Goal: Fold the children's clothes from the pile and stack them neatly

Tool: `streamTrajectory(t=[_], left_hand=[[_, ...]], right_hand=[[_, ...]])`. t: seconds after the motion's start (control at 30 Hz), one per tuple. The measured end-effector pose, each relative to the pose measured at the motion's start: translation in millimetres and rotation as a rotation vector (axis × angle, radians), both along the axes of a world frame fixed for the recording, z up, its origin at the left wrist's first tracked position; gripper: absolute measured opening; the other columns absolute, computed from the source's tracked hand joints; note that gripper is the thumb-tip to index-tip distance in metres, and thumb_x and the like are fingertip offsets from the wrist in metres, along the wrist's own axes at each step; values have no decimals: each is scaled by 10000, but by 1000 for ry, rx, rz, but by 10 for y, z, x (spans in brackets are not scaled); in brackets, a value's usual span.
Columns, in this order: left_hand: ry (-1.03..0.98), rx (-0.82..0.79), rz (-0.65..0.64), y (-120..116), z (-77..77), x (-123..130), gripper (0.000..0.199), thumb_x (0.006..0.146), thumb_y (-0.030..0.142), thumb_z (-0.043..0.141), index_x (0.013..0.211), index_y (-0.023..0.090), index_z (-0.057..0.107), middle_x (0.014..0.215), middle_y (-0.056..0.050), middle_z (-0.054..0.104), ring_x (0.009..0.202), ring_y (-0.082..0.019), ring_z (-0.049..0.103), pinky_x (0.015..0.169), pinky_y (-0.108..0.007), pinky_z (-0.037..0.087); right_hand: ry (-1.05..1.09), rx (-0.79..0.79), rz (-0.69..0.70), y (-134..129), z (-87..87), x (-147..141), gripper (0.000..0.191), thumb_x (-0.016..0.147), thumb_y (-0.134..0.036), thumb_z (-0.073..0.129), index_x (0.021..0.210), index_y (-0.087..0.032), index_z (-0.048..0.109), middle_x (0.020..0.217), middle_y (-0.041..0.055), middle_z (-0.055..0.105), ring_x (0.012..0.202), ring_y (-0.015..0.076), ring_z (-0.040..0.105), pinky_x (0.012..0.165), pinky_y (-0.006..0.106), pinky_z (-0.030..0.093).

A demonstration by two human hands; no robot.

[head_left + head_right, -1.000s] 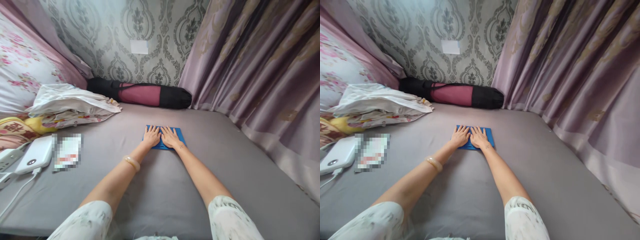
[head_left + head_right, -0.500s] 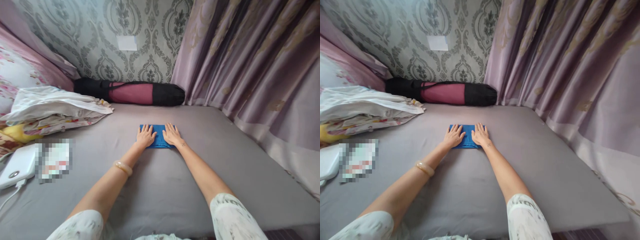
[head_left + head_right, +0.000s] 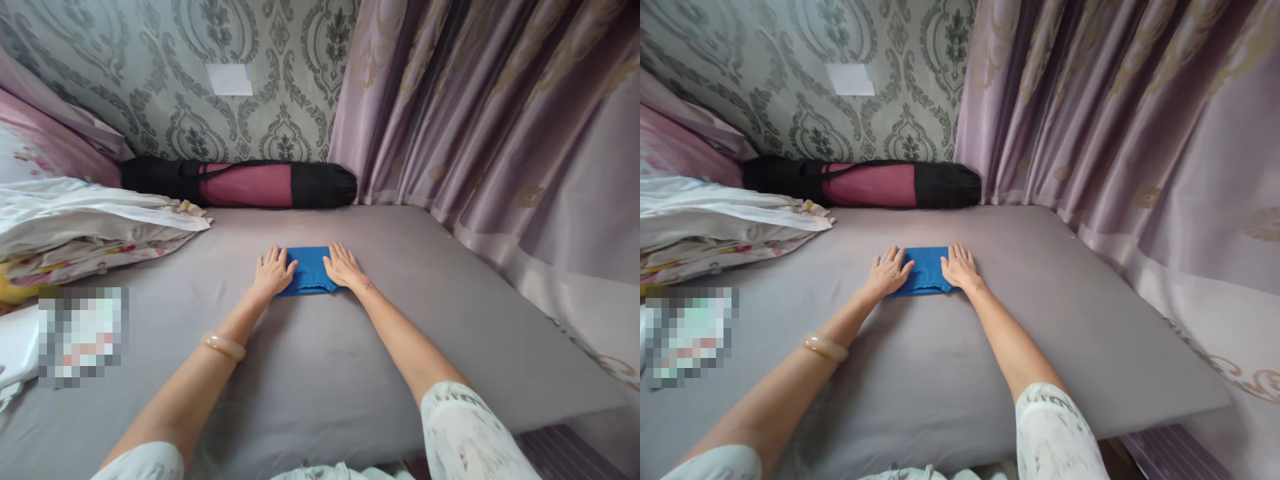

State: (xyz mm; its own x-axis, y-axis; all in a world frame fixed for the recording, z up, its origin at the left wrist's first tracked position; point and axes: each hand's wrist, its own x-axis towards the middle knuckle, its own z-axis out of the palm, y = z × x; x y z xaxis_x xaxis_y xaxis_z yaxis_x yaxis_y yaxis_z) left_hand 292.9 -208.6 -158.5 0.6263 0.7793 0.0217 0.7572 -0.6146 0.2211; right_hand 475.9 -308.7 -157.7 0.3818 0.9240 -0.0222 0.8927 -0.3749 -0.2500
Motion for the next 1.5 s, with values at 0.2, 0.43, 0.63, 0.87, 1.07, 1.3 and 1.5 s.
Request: streamTrajectory(t=[0.2, 0.43, 0.63, 0.87, 1.07, 1.3, 1.5], left_hand=[[32, -32, 30, 35, -132, -67, 717, 956, 534, 188, 1504, 78, 264, 1577, -175, 217, 1462, -298, 183, 1157, -513, 178], [-37, -89, 39, 90, -74, -68, 698, 940, 537, 261, 1471, 89, 335, 1556, -176, 281, 1441, -298, 245, 1149, -482, 217], [-112, -23, 343, 253, 69, -254, 542, 889, 510, 386, 1119, 117, 681, 1221, -223, 592, 1206, -359, 519, 982, -446, 430], [-9, -140, 388, 336, 74, -348, 472, 846, 529, 474, 976, 162, 743, 1113, -218, 650, 1152, -379, 554, 917, -455, 462], [17, -248, 379, 388, 116, -268, 372, 799, 487, 570, 882, 158, 721, 950, -185, 711, 1034, -331, 639, 841, -376, 492], [-134, -307, 361, 382, 168, -271, 229, 724, 395, 649, 668, 173, 656, 665, -94, 665, 787, -280, 670, 654, -316, 477], [-556, -650, 534, 412, 228, -271, 218, 692, 306, 720, 648, 190, 541, 374, 87, 436, 422, -95, 452, 441, -177, 352]], right_hand=[[26, -29, -13, -93, -81, 17, 659, 986, -425, 171, 1521, -43, 207, 1592, 137, 177, 1468, 243, 144, 1185, 417, 100], [117, 6, -2, -67, -36, 77, 646, 987, -434, 224, 1511, -57, 255, 1580, 142, 219, 1456, 245, 192, 1172, 393, 148], [153, 69, -224, -131, 165, 409, 426, 973, -297, 323, 1117, -139, 692, 1133, 103, 696, 1052, 190, 622, 845, 228, 436], [102, 5, -330, -258, 121, 438, 360, 913, -375, 475, 912, -151, 757, 972, 138, 718, 938, 233, 651, 781, 278, 454], [104, -34, -339, -173, 109, 236, 364, 905, -409, 497, 1031, -174, 744, 1145, 165, 681, 1140, 277, 595, 915, 340, 448], [394, 30, -373, -102, 201, 206, 248, 873, -346, 569, 822, -178, 744, 894, 86, 729, 920, 210, 669, 755, 245, 470], [599, 138, -466, -121, 244, 191, 264, 817, -330, 643, 602, -177, 638, 572, -9, 586, 618, 117, 585, 548, 185, 400]])
